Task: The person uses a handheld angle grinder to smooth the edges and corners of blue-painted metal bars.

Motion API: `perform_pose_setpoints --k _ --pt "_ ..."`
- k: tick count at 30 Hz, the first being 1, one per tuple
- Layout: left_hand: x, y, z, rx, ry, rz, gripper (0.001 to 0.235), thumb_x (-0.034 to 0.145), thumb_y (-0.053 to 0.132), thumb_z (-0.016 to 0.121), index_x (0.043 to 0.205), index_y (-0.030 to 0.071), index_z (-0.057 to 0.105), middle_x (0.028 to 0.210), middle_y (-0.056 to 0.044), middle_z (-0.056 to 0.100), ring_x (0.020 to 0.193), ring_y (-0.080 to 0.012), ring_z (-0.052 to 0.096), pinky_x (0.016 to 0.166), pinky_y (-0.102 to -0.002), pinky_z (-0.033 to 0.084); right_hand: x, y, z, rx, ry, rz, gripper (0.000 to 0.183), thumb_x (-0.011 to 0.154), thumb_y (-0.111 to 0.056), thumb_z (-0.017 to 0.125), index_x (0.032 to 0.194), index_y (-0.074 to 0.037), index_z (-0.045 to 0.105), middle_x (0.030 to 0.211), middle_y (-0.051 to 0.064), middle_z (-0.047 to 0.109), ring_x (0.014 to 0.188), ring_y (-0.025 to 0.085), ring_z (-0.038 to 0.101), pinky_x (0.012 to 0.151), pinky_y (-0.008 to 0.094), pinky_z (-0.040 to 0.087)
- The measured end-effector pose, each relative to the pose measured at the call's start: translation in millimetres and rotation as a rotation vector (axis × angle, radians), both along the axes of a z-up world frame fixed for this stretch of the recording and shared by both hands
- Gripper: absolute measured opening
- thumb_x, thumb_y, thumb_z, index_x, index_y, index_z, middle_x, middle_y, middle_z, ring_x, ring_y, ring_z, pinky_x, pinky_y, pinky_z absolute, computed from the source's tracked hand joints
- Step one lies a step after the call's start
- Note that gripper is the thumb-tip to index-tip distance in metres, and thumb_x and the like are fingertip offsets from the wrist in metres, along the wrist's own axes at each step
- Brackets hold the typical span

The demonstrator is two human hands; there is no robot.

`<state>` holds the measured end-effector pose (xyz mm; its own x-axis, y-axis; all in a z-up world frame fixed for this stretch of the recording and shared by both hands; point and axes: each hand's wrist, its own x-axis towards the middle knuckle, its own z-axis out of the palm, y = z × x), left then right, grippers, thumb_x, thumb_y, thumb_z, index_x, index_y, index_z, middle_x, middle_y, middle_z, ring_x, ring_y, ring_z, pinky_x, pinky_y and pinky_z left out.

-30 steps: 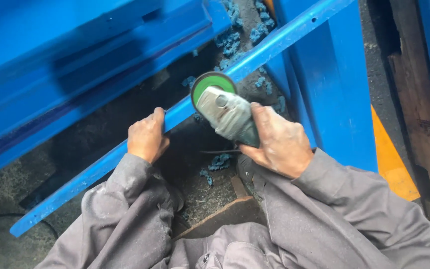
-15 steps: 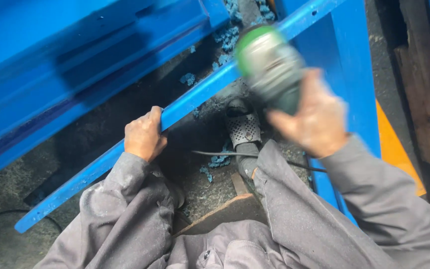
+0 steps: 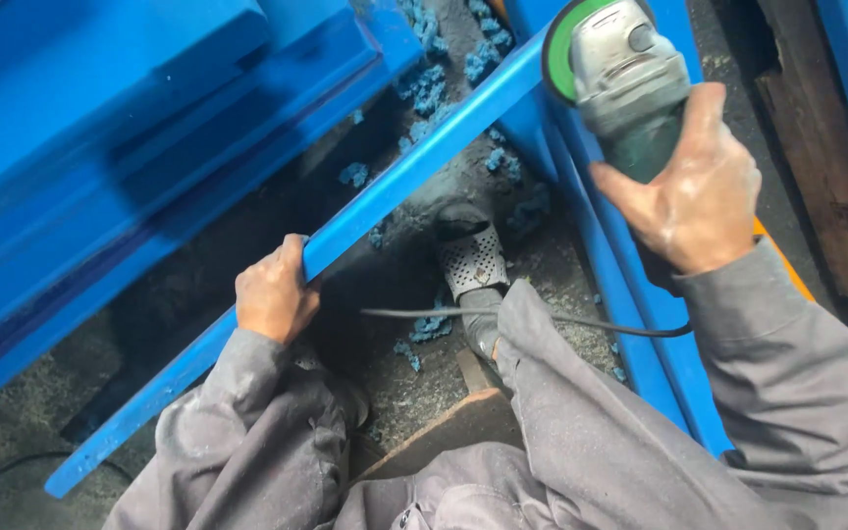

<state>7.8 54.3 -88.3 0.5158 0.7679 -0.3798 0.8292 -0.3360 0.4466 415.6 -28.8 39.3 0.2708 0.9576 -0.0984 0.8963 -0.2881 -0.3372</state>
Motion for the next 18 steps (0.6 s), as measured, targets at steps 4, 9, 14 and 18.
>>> perform_pose_setpoints --k 4,9,14,18 --pt "0.5 -0.8 -1.0 0.029 -0.040 -0.002 0.039 0.079 0.015 0.076 0.115 0.011 0.062 0.093 -0.014 0.073 0.086 -0.0368 0.071 0.073 -0.050 0.055 -40.1 8.3 2.3 -0.078 0.043 0.088 0.071 0.078 -0.038 0.085 0.123 0.001 0.047 0.093 0.026 0.067 0.071 0.043 0.069 0.060 0.050 0.056" --pt "2.0 -3.6 -5.1 0.029 0.004 -0.011 0.046 0.075 0.015 0.077 0.118 0.011 0.063 0.090 -0.014 0.073 0.086 -0.0374 0.072 0.073 -0.050 0.055 -63.9 2.9 -12.1 -0.241 0.150 0.263 0.087 0.073 -0.042 0.084 0.134 0.005 0.044 0.100 0.026 0.065 0.077 0.039 0.069 0.055 0.047 0.057" --pt "4.0 -0.8 -0.8 0.025 0.014 0.032 0.047 0.073 0.017 0.081 0.116 0.011 0.064 0.089 -0.015 0.074 0.083 -0.0376 0.072 0.073 -0.050 0.056 0.0 9.0 -4.7 -0.130 0.049 0.125 0.074 0.072 -0.044 0.085 0.120 -0.003 0.047 0.104 0.023 0.069 0.088 0.042 0.070 0.066 0.051 0.056" --pt "2.4 -0.1 0.5 -0.006 0.059 0.021 0.046 0.073 0.015 0.078 0.117 0.013 0.064 0.088 -0.013 0.074 0.083 -0.0359 0.073 0.074 -0.049 0.057 61.7 19.2 -11.4 -0.010 -0.070 -0.072 0.081 0.086 -0.045 0.087 0.132 0.003 0.041 0.106 0.030 0.069 0.094 0.050 0.068 0.080 0.055 0.054"
